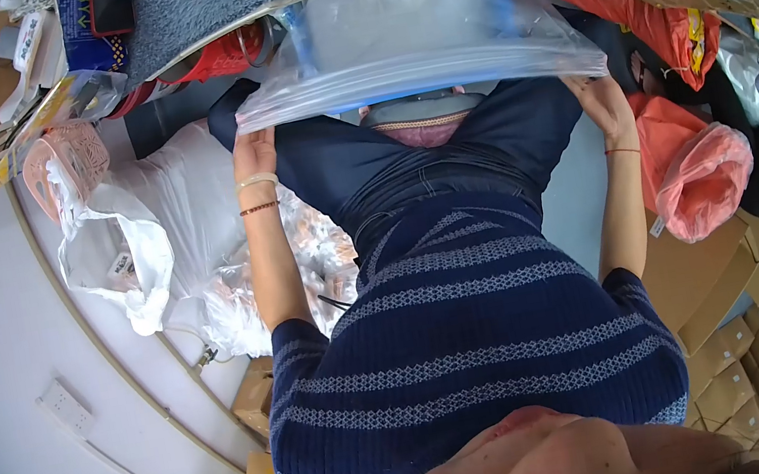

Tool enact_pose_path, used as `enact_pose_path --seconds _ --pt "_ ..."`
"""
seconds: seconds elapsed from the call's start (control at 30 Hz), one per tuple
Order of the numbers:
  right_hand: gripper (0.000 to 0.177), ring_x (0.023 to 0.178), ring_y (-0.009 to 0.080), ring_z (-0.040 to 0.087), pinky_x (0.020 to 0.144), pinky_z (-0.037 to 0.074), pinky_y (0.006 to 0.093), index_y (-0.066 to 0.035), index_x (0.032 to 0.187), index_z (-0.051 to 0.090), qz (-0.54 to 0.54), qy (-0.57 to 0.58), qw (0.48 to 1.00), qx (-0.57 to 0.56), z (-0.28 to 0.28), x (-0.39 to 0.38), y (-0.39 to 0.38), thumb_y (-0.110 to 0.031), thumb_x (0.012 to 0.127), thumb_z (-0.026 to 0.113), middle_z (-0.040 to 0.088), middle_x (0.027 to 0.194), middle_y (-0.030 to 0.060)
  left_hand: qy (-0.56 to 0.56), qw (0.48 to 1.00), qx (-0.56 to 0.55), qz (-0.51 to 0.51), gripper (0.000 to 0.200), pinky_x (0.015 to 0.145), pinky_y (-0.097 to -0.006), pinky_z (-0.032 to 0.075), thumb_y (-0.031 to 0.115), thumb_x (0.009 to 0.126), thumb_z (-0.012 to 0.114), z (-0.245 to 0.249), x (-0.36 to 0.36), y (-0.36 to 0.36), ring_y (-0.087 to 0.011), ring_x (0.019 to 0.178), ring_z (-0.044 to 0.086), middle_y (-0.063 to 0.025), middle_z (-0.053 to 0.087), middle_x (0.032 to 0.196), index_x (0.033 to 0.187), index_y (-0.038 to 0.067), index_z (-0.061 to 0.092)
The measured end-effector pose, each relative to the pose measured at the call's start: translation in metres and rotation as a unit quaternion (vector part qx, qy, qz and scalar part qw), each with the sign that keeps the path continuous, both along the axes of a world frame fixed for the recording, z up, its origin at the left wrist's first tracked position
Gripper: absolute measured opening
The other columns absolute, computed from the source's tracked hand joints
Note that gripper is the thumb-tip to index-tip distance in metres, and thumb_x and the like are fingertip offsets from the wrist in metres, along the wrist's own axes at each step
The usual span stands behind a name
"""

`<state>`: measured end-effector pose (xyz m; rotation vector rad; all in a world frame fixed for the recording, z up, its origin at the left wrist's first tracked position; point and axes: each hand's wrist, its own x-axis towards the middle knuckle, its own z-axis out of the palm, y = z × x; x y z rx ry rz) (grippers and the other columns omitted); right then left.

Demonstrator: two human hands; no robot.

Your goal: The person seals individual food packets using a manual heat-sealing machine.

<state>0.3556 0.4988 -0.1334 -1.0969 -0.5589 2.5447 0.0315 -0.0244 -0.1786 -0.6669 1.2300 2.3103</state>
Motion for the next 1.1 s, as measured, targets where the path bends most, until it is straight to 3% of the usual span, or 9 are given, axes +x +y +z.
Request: enact_pose_path --seconds 0.23,0.5,0.53,0.63,0.7,0.93,1.0,1.03,1.1 --pt "0.055 0.141 0.0378 0.031 0.118 0.022 0.0559 -0.005 0.144 0.040 -0.011 -0.031 0.993 -0.117 0.008 -0.014 -0.045 -0.039 0.101 0.050 0.036 0.151 0.0195 -0.088 0.977 0.026 -0.195 0.047 0.116 -0.0439 0.023 0.041 0.098 0.054 -0.013 0.027 0.021 -0.0245 0.133 0.044 -0.0059 0.053 0.140 0.138 0.016 0.051" --pt "0.040 0.106 0.0264 0.062 0.094 0.049 0.0485 -0.010 0.124 0.059 0.160 -0.116 0.980 0.032 -0.170 -0.105 0.060 -0.034 0.092 0.064 0.066 0.111 0.0075 -0.181 0.909 -0.070 -0.368 0.084 0.091 -0.0471 0.049 0.074 0.083 0.057 -0.088 -0.081 0.086 -0.0297 0.114 0.060 -0.0091 0.062 0.127 0.138 0.012 0.050" --pt "0.046 0.099 0.0267 0.067 0.091 0.051 0.0471 -0.010 0.124 0.062 0.239 -0.119 0.953 0.147 -0.179 -0.119 0.076 -0.042 0.091 0.064 0.070 0.102 0.0077 -0.205 0.869 -0.279 -0.352 0.076 0.076 -0.0396 0.056 0.064 0.078 0.072 -0.121 -0.115 0.081 -0.0281 0.091 0.070 -0.0082 0.070 0.111 0.129 0.010 0.059" --pt "0.052 0.112 0.0330 0.061 0.097 0.047 0.0423 -0.010 0.123 0.064 0.325 -0.335 0.491 0.735 -0.112 -0.170 0.097 -0.050 0.089 0.056 0.066 0.123 0.0101 0.343 0.711 -0.536 -0.299 0.037 0.071 -0.0317 0.057 0.029 0.072 0.084 -0.100 -0.152 0.085 -0.0230 0.082 0.072 -0.0095 0.073 0.096 0.099 0.004 0.074" --pt "0.057 0.123 0.0333 0.054 0.107 0.038 0.0409 -0.009 0.125 0.063 0.166 -0.263 0.571 0.760 -0.145 -0.186 0.117 -0.053 0.088 0.057 0.062 0.131 0.0118 0.354 0.843 -0.304 -0.266 0.030 0.074 -0.0328 0.055 0.017 0.073 0.083 -0.076 -0.164 0.101 -0.0200 0.086 0.071 -0.0117 0.074 0.094 0.098 0.004 0.074" --pt "0.057 0.133 0.0312 0.044 0.115 0.027 0.0436 -0.005 0.136 0.053 0.161 -0.292 0.567 0.753 -0.176 -0.191 0.117 -0.044 0.095 0.054 0.053 0.142 0.0139 0.408 0.710 -0.416 -0.395 0.043 0.095 -0.0392 0.046 0.026 0.081 0.076 -0.026 -0.166 0.099 -0.0294 0.109 0.063 -0.0154 0.069 0.116 0.115 0.002 0.067" --pt "0.055 0.134 0.0302 0.042 0.114 0.028 0.0432 -0.006 0.137 0.052 0.159 -0.214 0.648 0.713 -0.190 -0.198 0.133 -0.042 0.096 0.053 0.050 0.144 0.0123 0.508 0.535 -0.560 -0.376 0.042 0.099 -0.0425 0.043 0.033 0.087 0.067 -0.035 -0.179 0.093 -0.0343 0.115 0.059 -0.0176 0.066 0.121 0.116 0.002 0.067" --pt "0.054 0.134 0.0301 0.042 0.115 0.028 0.0432 -0.007 0.138 0.051 0.162 -0.213 0.646 0.714 -0.188 -0.208 0.131 -0.042 0.096 0.053 0.049 0.145 0.0121 0.488 0.586 -0.528 -0.374 0.041 0.100 -0.0440 0.042 0.034 0.089 0.061 -0.039 -0.183 0.090 -0.0377 0.117 0.057 -0.0195 0.064 0.123 0.115 0.003 0.067" --pt "0.054 0.135 0.0299 0.041 0.115 0.027 0.0432 -0.007 0.139 0.050 0.172 -0.215 0.637 0.720 -0.183 -0.228 0.132 -0.041 0.096 0.052 0.048 0.145 0.0118 0.557 0.452 -0.586 -0.377 0.038 0.099 -0.0449 0.043 0.032 0.090 0.059 -0.047 -0.179 0.099 -0.0392 0.113 0.058 -0.0201 0.065 0.119 0.113 0.002 0.068"
